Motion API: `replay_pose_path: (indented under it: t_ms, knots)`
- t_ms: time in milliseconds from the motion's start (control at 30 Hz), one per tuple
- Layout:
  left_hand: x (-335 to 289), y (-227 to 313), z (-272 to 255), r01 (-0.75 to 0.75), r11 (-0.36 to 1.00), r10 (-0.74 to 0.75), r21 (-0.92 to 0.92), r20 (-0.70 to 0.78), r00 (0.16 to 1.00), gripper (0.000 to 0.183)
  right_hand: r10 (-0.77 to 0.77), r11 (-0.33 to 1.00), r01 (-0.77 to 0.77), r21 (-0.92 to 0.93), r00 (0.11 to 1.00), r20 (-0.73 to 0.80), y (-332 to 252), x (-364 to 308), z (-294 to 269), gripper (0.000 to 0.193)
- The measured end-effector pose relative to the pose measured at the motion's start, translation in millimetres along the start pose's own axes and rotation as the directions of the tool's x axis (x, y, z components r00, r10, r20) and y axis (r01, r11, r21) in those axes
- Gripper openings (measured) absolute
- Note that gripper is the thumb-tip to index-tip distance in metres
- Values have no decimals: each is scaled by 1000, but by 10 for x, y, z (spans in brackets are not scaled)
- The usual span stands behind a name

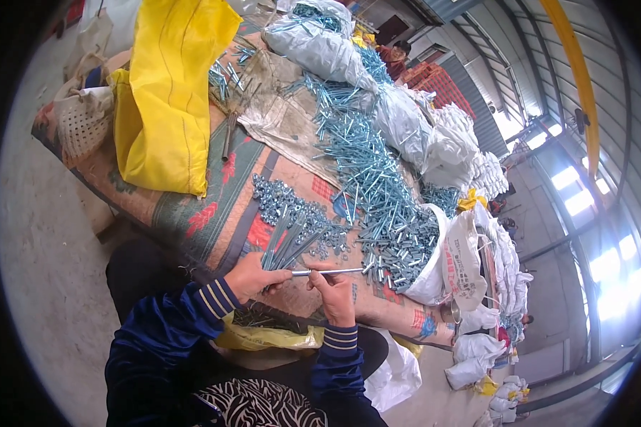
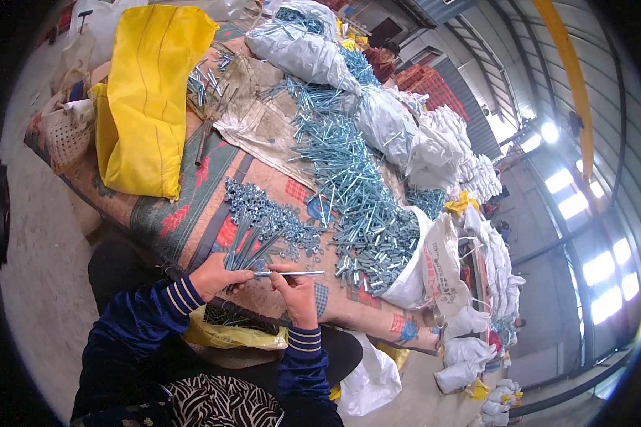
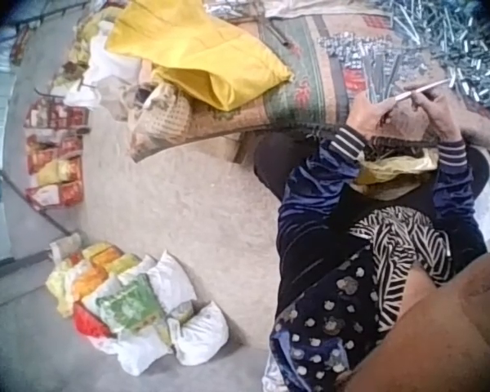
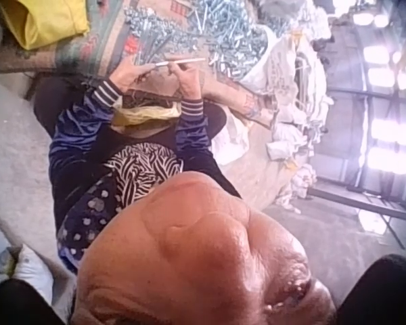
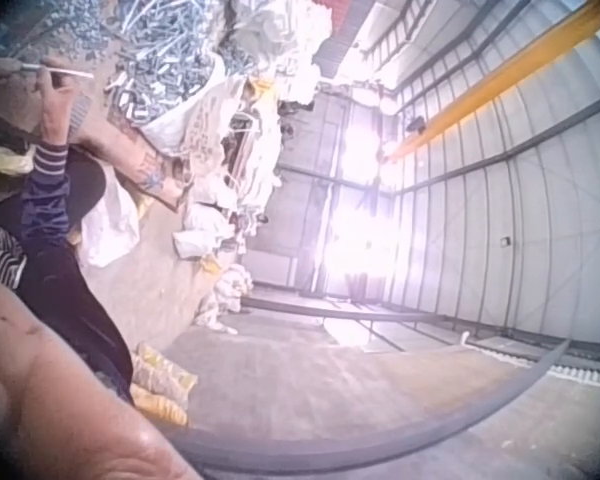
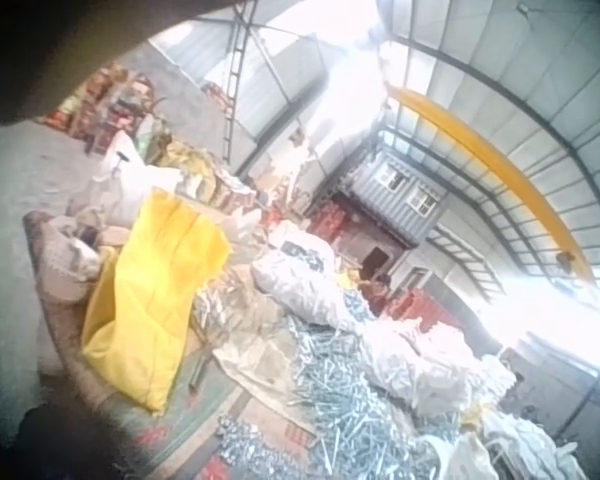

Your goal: The person assembles metal bolts with nuts by hand, then sorts the assembled metal parts.

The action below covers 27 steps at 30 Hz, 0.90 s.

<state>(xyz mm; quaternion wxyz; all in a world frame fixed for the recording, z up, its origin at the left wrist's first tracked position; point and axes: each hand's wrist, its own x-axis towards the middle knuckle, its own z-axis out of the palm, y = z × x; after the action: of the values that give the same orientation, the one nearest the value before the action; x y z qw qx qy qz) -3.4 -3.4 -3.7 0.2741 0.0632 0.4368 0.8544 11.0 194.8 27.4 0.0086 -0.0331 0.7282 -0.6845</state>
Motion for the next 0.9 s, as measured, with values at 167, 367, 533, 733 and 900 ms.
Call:
replay_pose_path:
  t_ms: [167, 367, 533, 733, 900]
  knots:
    - [45, -167, 26, -243, 857, 331, 455, -123, 936, 14, 77, 997, -79, -21, 992, -101, 146, 30, -33, 15]
    - [-20, -161, 36, -261, 868, 335, 422, -110, 936, 11, -6, 996, 13, 88, 998, -70, -85, 5, 173, 14]
    - [-31, -115, 92, -497, 512, 671, 701, 36, 741, 17, 8, 999, -1, 46, 990, -138, 33, -19, 169, 17]
    - [80, -114, 84, -362, 786, 516, 501, -207, 831, 18, -43, 995, 24, -94, 978, -205, -56, 34, 193, 15]
    - [52, -52, -107, -161, 984, 178, 78, -328, 928, 17, -64, 729, 142, -670, 988, 140, 91, -206, 23, 19]
